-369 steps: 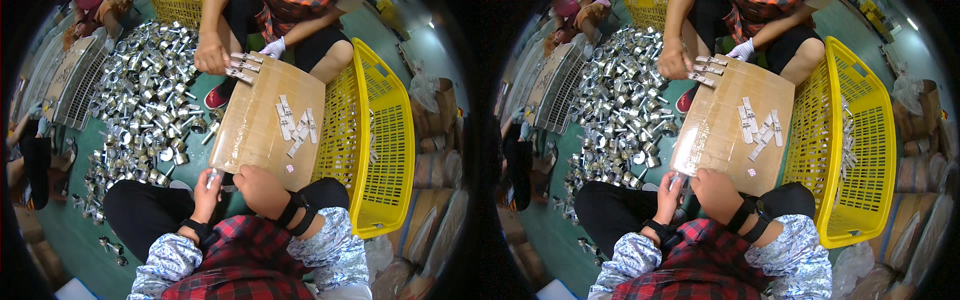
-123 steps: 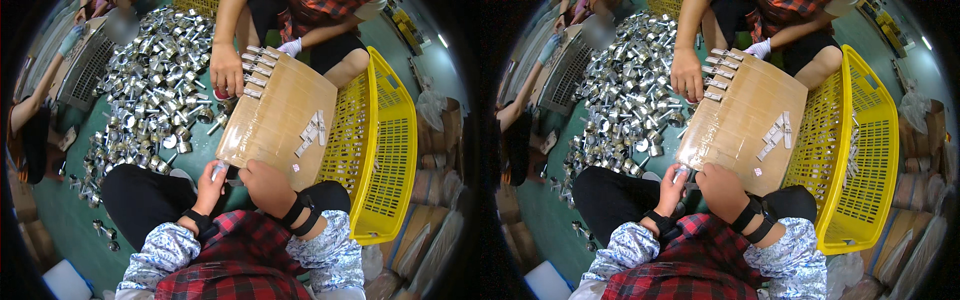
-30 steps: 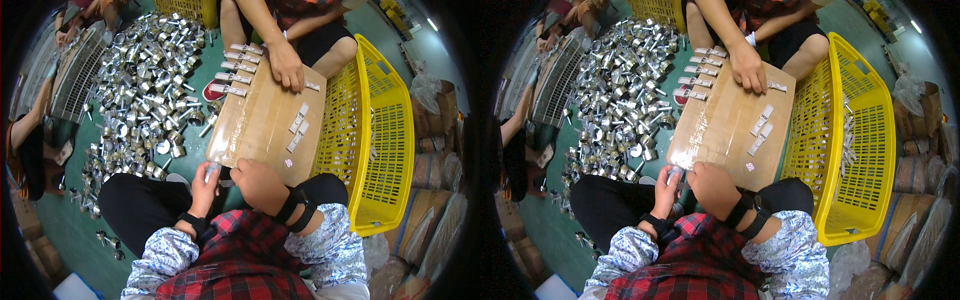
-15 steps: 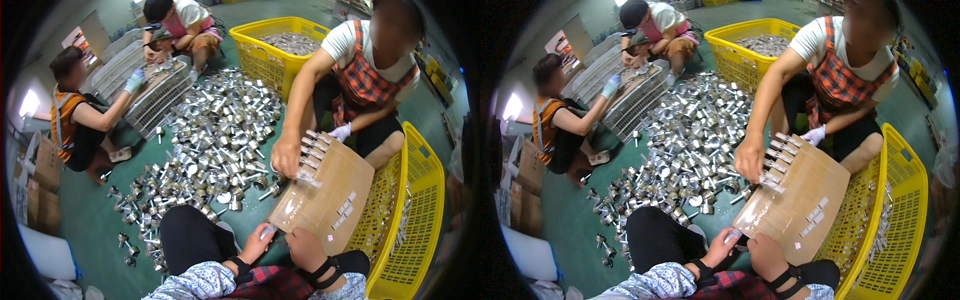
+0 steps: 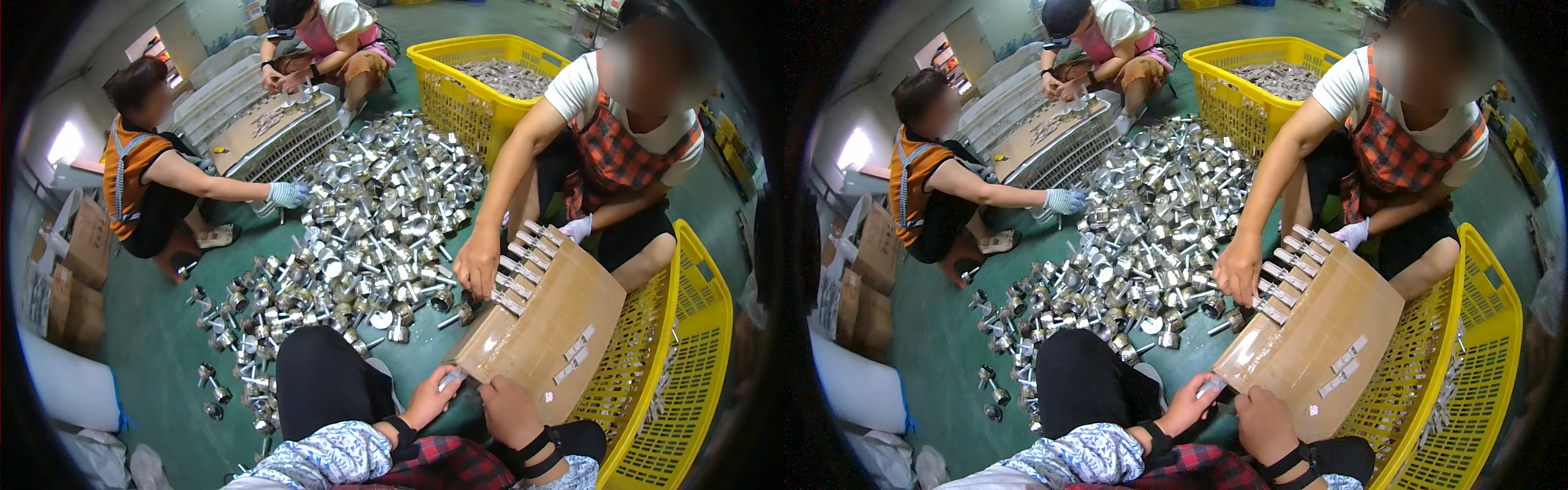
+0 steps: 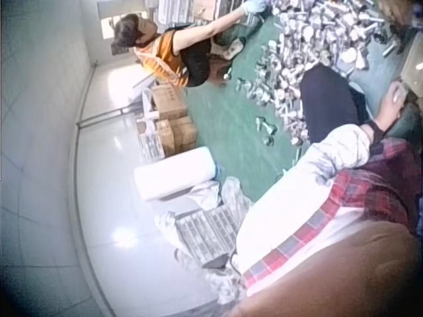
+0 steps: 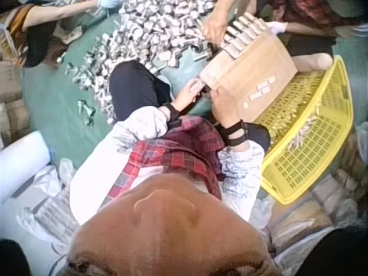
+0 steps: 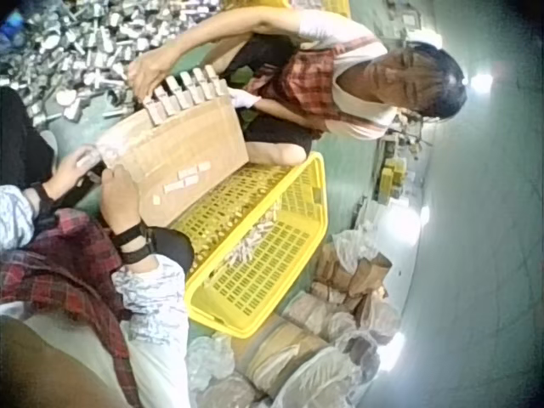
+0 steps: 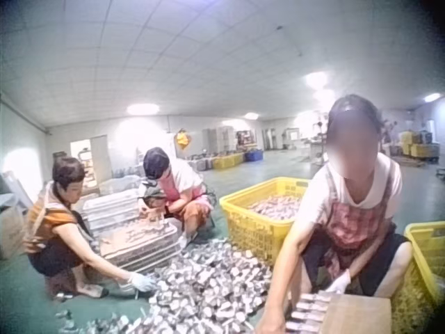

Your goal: Organizing and placing metal hardware parts onto cardboard templates for packaging.

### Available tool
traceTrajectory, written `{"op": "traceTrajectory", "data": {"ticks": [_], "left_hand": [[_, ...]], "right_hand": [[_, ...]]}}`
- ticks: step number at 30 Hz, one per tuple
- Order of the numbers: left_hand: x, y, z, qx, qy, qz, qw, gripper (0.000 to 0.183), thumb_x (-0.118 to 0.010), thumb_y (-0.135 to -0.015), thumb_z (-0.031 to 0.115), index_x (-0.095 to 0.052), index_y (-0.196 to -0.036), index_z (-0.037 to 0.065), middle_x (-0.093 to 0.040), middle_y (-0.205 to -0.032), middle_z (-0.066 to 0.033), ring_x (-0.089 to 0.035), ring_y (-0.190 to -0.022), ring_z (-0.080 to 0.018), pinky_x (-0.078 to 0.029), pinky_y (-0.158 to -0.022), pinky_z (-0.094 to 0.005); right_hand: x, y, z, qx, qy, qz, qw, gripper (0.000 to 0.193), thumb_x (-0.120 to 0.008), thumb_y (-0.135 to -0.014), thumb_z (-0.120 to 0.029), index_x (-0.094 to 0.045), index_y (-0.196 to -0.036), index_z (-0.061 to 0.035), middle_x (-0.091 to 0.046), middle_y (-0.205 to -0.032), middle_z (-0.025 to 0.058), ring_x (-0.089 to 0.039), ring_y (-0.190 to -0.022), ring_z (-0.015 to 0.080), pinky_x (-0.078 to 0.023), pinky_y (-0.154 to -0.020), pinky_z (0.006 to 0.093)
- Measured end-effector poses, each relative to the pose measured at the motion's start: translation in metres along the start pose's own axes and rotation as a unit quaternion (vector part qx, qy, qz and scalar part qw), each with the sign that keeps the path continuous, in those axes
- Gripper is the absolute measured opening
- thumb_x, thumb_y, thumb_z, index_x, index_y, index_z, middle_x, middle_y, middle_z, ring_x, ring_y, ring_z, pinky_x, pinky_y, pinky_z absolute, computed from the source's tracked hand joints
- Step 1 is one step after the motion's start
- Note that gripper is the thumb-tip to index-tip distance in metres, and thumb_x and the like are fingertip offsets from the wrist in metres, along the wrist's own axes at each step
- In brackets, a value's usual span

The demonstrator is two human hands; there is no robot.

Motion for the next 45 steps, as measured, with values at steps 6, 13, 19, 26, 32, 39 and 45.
{"op": "traceTrajectory", "data": {"ticks": [6,13,19,26,32,39,45], "left_hand": [[0.001,0.002,0.006,0.005,-0.008,-0.007,1.000,0.033,-0.055,-0.092,0.024,-0.048,-0.119,0.007,-0.056,-0.075,-0.0007,-0.047,-0.051,-0.0062,-0.038,-0.047,-0.0211],[0.001,0.000,0.001,0.001,0.000,-0.007,1.000,0.032,-0.055,-0.092,0.024,-0.049,-0.119,0.007,-0.056,-0.074,-0.0005,-0.047,-0.051,-0.0062,-0.038,-0.046,-0.0210],[-0.001,-0.001,-0.001,0.004,0.009,-0.006,1.000,0.027,-0.056,-0.091,0.023,-0.050,-0.114,0.010,-0.055,-0.071,0.0005,-0.048,-0.049,-0.0070,-0.039,-0.045,-0.0228],[0.000,-0.001,-0.002,0.013,0.027,0.008,1.000,0.031,-0.057,-0.090,0.023,-0.050,-0.115,0.007,-0.056,-0.069,0.0002,-0.048,-0.048,-0.0068,-0.039,-0.045,-0.0225],[-0.006,-0.002,-0.001,0.017,0.028,0.013,0.999,0.029,-0.057,-0.091,0.020,-0.051,-0.115,0.005,-0.056,-0.070,-0.0005,-0.047,-0.047,-0.0061,-0.038,-0.043,-0.0216],[-0.004,-0.005,0.003,0.014,0.050,0.022,0.998,0.030,-0.055,-0.092,0.019,-0.049,-0.116,0.003,-0.054,-0.071,-0.0025,-0.045,-0.046,-0.0059,-0.035,-0.041,-0.0202],[-0.007,-0.003,0.008,0.019,0.067,0.016,0.997,0.027,-0.054,-0.092,0.016,-0.048,-0.115,0.003,-0.053,-0.073,-0.0028,-0.044,-0.047,-0.0064,-0.034,-0.041,-0.0206]], "right_hand": [[0.001,0.000,-0.001,-0.003,0.015,-0.001,1.000,0.006,-0.057,-0.071,-0.006,-0.054,-0.076,-0.0063,-0.050,-0.077,0.0112,-0.055,-0.076,0.0303,-0.046,-0.061,0.0412],[0.001,-0.001,-0.002,-0.005,0.024,-0.011,1.000,0.009,-0.058,-0.069,-0.006,-0.054,-0.077,-0.0071,-0.050,-0.077,0.0103,-0.055,-0.077,0.0292,-0.046,-0.061,0.0401],[0.002,0.001,-0.001,-0.011,0.018,-0.007,1.000,0.008,-0.058,-0.070,-0.006,-0.054,-0.077,-0.0072,-0.050,-0.077,0.0103,-0.055,-0.077,0.0295,-0.046,-0.061,0.0406],[0.002,0.001,-0.003,-0.012,-0.005,0.028,1.000,0.003,-0.054,-0.072,-0.007,-0.052,-0.075,-0.0067,-0.050,-0.074,0.0104,-0.056,-0.073,0.0298,-0.046,-0.059,0.0417],[-0.005,0.006,0.006,-0.018,0.008,0.038,0.999,0.003,-0.053,-0.074,-0.009,-0.051,-0.076,-0.0077,-0.049,-0.076,0.0088,-0.055,-0.072,0.0274,-0.046,-0.058,0.0385],[-0.008,0.003,0.009,0.003,-0.017,0.058,0.998,0.004,-0.051,-0.075,-0.009,-0.052,-0.076,-0.0061,-0.050,-0.077,0.0103,-0.055,-0.076,0.0282,-0.046,-0.064,0.0385],[-0.003,0.006,0.006,-0.009,-0.046,0.059,0.997,0.007,-0.048,-0.075,-0.008,-0.052,-0.078,-0.0029,-0.049,-0.078,0.0132,-0.053,-0.077,0.0320,-0.044,-0.066,0.0403]]}}
Point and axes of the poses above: each hand's wrist, its own y-axis away from the middle knuckle, its own x-axis out of the back of the hand, z = x × y, the point moved 1 cm from there along -y, towards the middle knuckle
